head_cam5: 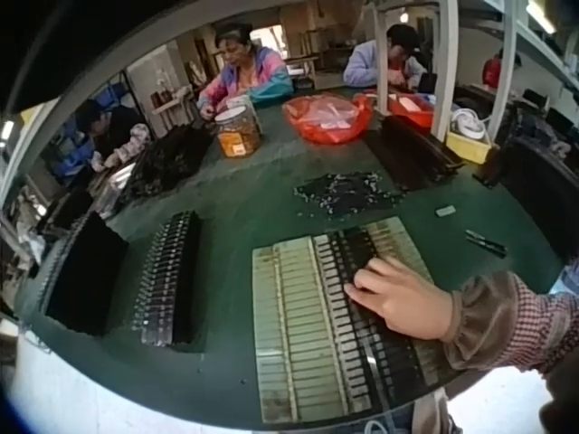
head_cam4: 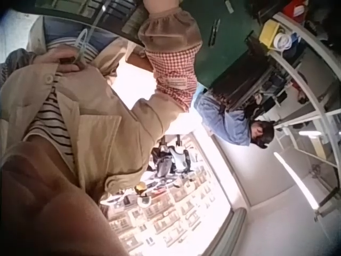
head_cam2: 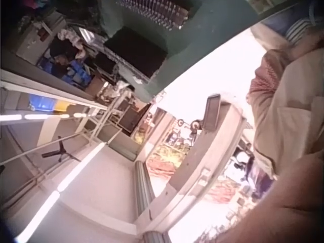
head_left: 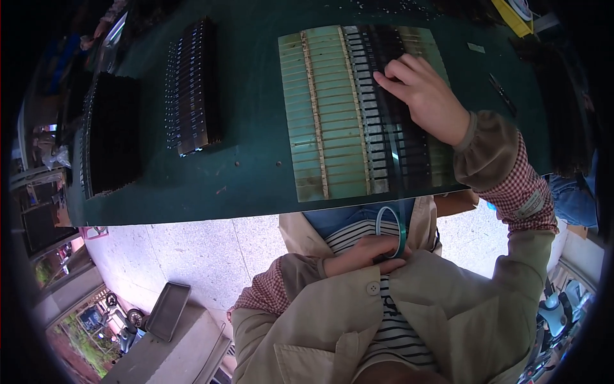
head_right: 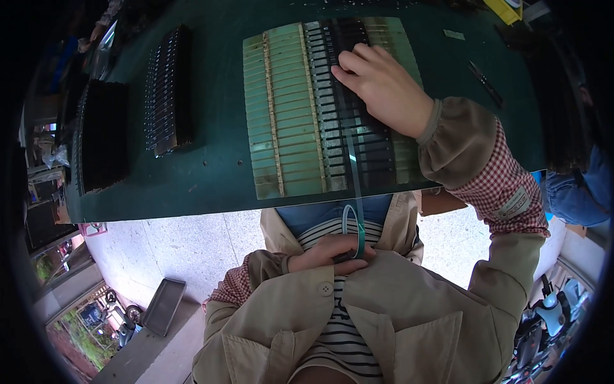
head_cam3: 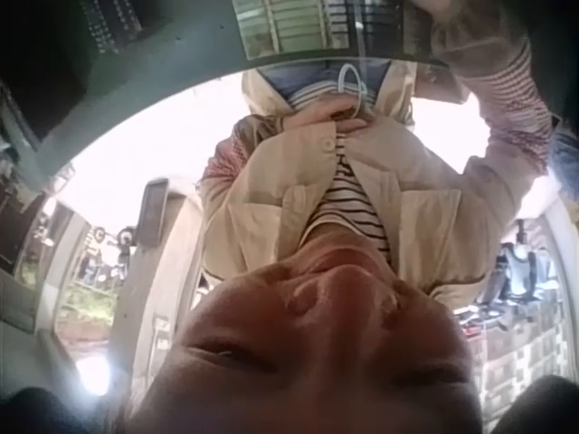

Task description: The person places and organizes small electronic components by hand from a storage tray onto a circuit board assembly fixture.

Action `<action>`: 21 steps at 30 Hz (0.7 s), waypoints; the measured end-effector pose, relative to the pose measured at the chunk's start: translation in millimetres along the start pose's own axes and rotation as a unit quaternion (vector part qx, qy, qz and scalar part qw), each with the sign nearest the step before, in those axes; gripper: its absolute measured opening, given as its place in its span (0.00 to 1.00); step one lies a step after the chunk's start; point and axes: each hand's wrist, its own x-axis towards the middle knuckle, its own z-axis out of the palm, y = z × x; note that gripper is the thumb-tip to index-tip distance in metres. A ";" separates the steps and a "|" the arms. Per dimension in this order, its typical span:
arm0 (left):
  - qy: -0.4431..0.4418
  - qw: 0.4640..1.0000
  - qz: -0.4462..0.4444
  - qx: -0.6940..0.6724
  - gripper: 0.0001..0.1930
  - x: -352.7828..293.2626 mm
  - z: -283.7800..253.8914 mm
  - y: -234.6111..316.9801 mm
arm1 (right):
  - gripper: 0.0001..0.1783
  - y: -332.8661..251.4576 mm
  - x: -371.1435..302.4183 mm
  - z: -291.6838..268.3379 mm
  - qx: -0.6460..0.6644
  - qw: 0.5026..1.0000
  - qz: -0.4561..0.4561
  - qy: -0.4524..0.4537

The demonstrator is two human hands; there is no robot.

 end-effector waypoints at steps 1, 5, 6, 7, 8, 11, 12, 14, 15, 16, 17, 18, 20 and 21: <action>-0.004 1.000 -0.001 -0.004 0.11 0.7 0.1 -0.9 | 0.18 3.5 -0.6 -0.7 -0.002 1.000 -0.001 0.000; -0.012 1.000 -0.007 -0.009 0.11 3.0 -0.5 0.5 | 0.22 21.1 -2.6 -4.5 0.118 0.992 0.026 -0.047; -0.011 1.000 -0.017 -0.009 0.11 1.4 -0.1 2.3 | 0.24 18.1 -2.1 -6.7 0.094 0.995 0.013 -0.036; -0.011 1.000 -0.027 -0.010 0.11 -0.1 0.6 3.0 | 0.26 14.7 -2.1 -9.0 0.070 0.997 0.000 -0.026; -0.010 1.000 -0.028 -0.011 0.11 -0.8 1.2 2.4 | 0.28 11.1 -2.9 -10.1 0.047 0.999 -0.013 -0.016; -0.002 1.000 -0.012 -0.010 0.11 0.9 1.1 -0.9 | 0.28 -6.2 -9.9 1.3 -0.044 0.999 -0.018 -0.014; -0.002 1.000 -0.011 -0.010 0.11 1.3 1.0 -1.2 | 0.28 -8.6 -8.8 1.4 -0.092 0.995 -0.021 -0.011; 0.001 1.000 -0.011 -0.014 0.11 0.7 1.1 -1.7 | 0.27 2.7 -6.0 -8.9 -0.043 0.999 -0.010 -0.015; 0.003 1.000 -0.011 -0.016 0.11 0.8 0.7 -1.9 | 0.26 9.2 -2.8 -16.6 0.009 1.000 0.002 -0.019; 0.005 1.000 -0.010 -0.018 0.11 1.4 1.2 -2.5 | 0.26 11.8 -2.5 -19.4 0.062 0.998 0.013 -0.025; 0.003 1.000 -0.016 -0.016 0.11 3.0 0.6 -2.8 | 0.26 7.3 -5.2 -17.0 0.063 0.998 0.011 -0.028; 0.001 1.000 -0.023 -0.013 0.11 2.8 -0.7 -1.3 | 0.26 -4.3 -9.2 -12.1 0.023 0.999 0.003 -0.030; 0.002 0.999 -0.033 -0.011 0.11 -1.1 0.7 -0.6 | 0.26 -22.4 -14.8 -5.0 -0.057 0.998 -0.015 -0.033; 0.002 1.000 -0.024 -0.014 0.11 -1.8 2.0 -2.6 | 0.26 -18.0 -14.5 -7.1 -0.058 0.998 -0.016 -0.034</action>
